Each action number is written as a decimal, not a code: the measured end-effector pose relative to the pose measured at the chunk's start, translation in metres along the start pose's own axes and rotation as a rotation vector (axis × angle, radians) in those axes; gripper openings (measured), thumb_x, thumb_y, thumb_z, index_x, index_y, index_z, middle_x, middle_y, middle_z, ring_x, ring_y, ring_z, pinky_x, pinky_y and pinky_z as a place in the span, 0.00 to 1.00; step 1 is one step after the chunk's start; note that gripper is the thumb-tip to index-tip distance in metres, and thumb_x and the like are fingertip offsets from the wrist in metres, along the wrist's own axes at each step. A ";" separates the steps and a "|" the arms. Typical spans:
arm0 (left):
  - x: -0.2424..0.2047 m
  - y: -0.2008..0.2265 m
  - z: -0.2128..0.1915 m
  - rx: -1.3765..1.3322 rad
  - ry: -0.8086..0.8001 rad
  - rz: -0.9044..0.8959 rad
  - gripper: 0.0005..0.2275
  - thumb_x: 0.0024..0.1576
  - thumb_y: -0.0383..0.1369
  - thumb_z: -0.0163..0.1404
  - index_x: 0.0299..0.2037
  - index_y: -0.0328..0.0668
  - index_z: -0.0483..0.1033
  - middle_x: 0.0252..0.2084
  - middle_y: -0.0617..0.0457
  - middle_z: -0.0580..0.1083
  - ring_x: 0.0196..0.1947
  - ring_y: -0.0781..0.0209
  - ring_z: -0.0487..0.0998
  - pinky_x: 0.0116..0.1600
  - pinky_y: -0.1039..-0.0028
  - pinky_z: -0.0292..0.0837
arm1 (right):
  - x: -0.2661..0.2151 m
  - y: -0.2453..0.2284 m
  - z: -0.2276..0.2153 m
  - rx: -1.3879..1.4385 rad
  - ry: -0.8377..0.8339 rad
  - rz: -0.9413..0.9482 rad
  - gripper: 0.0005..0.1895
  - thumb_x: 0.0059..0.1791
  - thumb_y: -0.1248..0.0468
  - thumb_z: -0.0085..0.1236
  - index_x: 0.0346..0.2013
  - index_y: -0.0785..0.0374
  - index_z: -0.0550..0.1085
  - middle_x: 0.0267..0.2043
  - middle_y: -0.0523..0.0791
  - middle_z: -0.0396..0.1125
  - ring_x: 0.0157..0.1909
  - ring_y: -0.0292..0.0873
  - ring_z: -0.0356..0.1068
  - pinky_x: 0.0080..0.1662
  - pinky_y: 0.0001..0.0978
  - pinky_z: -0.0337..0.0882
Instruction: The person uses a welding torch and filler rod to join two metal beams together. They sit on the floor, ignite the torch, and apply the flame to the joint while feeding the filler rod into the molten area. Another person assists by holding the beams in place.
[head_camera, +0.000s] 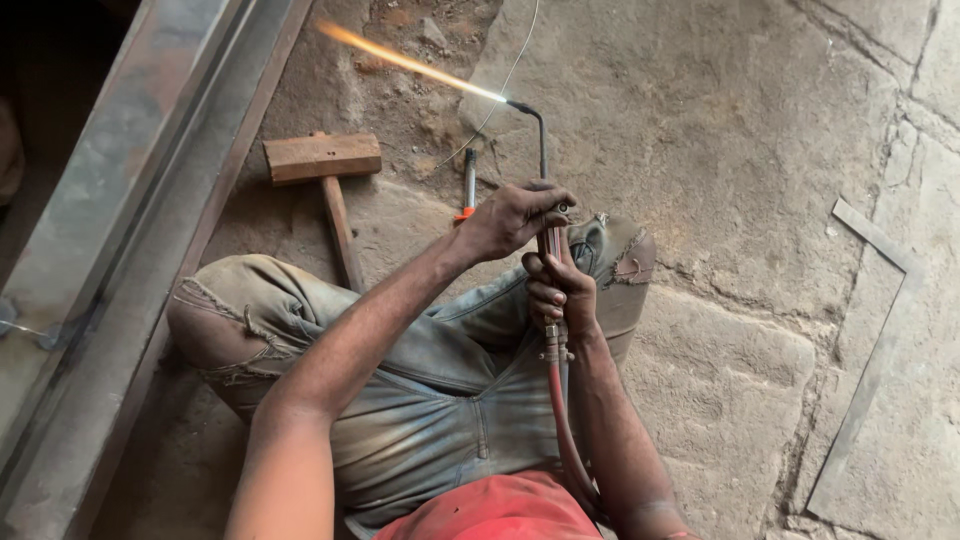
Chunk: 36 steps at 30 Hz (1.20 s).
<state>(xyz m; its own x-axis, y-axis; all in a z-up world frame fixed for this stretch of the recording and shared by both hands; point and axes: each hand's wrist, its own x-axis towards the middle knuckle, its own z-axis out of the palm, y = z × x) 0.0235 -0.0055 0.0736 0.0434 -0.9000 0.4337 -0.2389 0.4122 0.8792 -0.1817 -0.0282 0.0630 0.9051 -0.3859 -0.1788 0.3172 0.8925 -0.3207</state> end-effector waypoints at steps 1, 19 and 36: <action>0.003 0.000 0.000 0.025 0.000 0.010 0.12 0.63 0.33 0.54 0.54 0.37 0.76 0.50 0.48 0.78 0.50 0.54 0.83 0.53 0.69 0.81 | 0.001 -0.001 0.001 -0.005 0.014 -0.005 0.31 0.59 0.66 0.44 0.74 0.38 0.52 0.40 0.45 0.56 0.22 0.29 0.56 0.21 0.16 0.62; 0.000 -0.005 0.002 0.086 -0.013 -0.052 0.15 0.63 0.37 0.54 0.56 0.38 0.76 0.53 0.48 0.77 0.49 0.56 0.82 0.54 0.70 0.81 | 0.002 0.002 0.007 0.018 -0.012 -0.017 0.33 0.58 0.68 0.46 0.75 0.39 0.51 0.38 0.44 0.54 0.23 0.29 0.58 0.22 0.15 0.65; -0.002 -0.001 -0.003 0.480 0.174 0.250 0.29 0.54 0.44 0.64 0.63 0.42 0.71 0.53 0.45 0.78 0.62 0.44 0.74 0.63 0.58 0.74 | 0.003 -0.001 0.003 -0.015 -0.033 -0.032 0.24 0.59 0.66 0.44 0.70 0.48 0.55 0.38 0.43 0.54 0.25 0.30 0.59 0.24 0.17 0.66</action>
<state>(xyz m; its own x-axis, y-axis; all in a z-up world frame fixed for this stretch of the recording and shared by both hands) 0.0263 -0.0038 0.0727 0.0788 -0.7300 0.6788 -0.6752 0.4619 0.5751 -0.1779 -0.0294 0.0653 0.9034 -0.4061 -0.1376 0.3422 0.8762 -0.3394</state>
